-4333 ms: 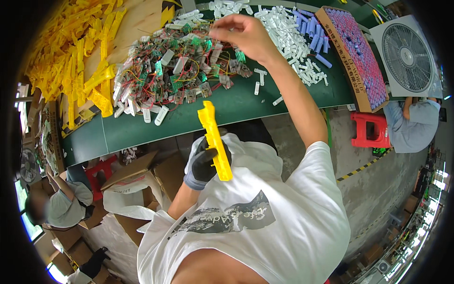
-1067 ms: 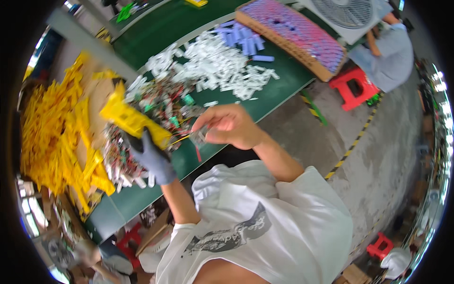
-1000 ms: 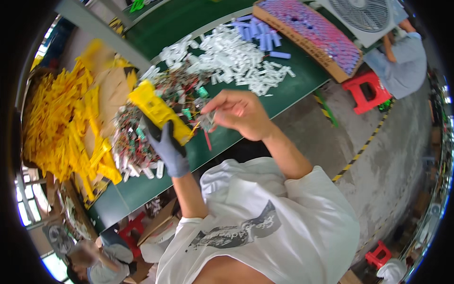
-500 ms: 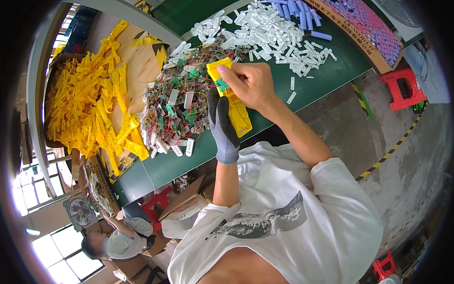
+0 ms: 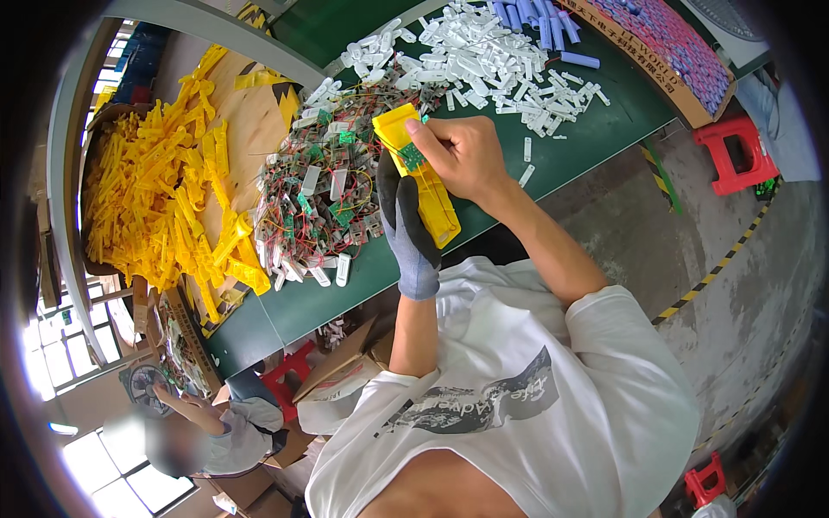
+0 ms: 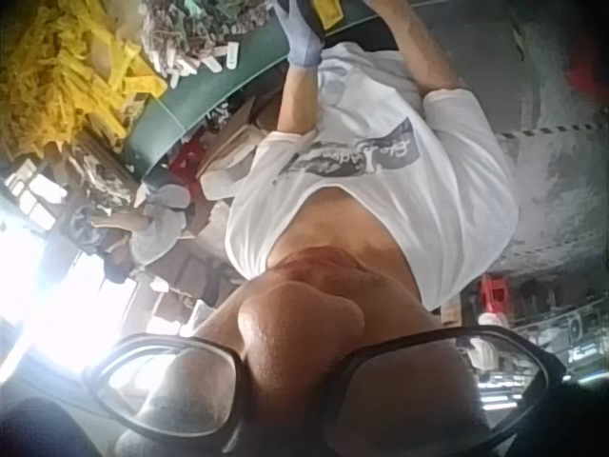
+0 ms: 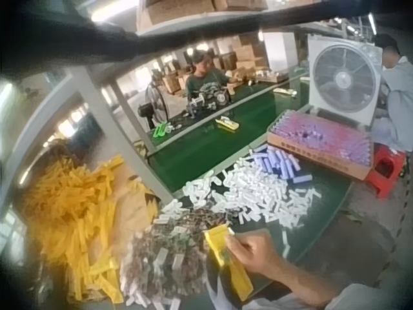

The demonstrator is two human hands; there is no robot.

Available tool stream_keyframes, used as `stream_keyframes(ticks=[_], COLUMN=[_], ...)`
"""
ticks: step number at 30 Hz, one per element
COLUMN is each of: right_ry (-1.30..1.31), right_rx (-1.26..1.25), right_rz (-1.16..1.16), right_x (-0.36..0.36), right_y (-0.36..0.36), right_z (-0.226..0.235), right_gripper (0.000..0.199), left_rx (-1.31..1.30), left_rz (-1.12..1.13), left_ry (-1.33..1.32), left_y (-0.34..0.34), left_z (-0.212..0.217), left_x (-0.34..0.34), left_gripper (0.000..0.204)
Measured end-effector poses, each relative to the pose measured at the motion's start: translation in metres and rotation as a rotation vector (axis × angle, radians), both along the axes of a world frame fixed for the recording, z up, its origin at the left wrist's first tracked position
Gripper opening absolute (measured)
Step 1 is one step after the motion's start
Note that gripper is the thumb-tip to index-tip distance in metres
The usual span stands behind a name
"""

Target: Assembling the internal battery and circuit board components into a yellow flashlight casing.

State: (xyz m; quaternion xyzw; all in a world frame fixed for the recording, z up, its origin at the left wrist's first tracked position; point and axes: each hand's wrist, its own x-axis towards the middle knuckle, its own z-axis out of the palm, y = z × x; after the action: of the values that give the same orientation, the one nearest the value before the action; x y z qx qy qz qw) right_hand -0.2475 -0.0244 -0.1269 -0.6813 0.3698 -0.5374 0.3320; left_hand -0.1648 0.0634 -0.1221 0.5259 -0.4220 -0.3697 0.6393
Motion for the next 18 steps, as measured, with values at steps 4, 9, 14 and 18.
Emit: stream_keyframes(ticks=[4, 9, 14, 18], right_ry=[0.064, 0.056, 0.088, 0.146], right_rx=[-0.036, -0.07, -0.07, -0.069], right_rz=[-0.035, 0.107, 0.259, 0.2], right_x=[-0.003, -0.013, -0.017, -0.017], right_y=[0.003, 0.004, 0.004, 0.01], right_z=[-0.003, -0.004, 0.0, -0.002], right_gripper=[0.043, 0.039, 0.032, 0.031], left_rx=[0.046, 0.06, 0.06, 0.03], left_rz=[0.042, 0.047, 0.086, 0.085], left_ry=[-0.008, 0.083, 0.213, 0.143], left_y=[-0.004, -0.005, -0.004, -0.001], left_z=[-0.011, -0.019, -0.013, -0.016], left_x=[0.0, 0.008, 0.009, 0.01], left_gripper=[0.035, 0.025, 0.019, 0.019])
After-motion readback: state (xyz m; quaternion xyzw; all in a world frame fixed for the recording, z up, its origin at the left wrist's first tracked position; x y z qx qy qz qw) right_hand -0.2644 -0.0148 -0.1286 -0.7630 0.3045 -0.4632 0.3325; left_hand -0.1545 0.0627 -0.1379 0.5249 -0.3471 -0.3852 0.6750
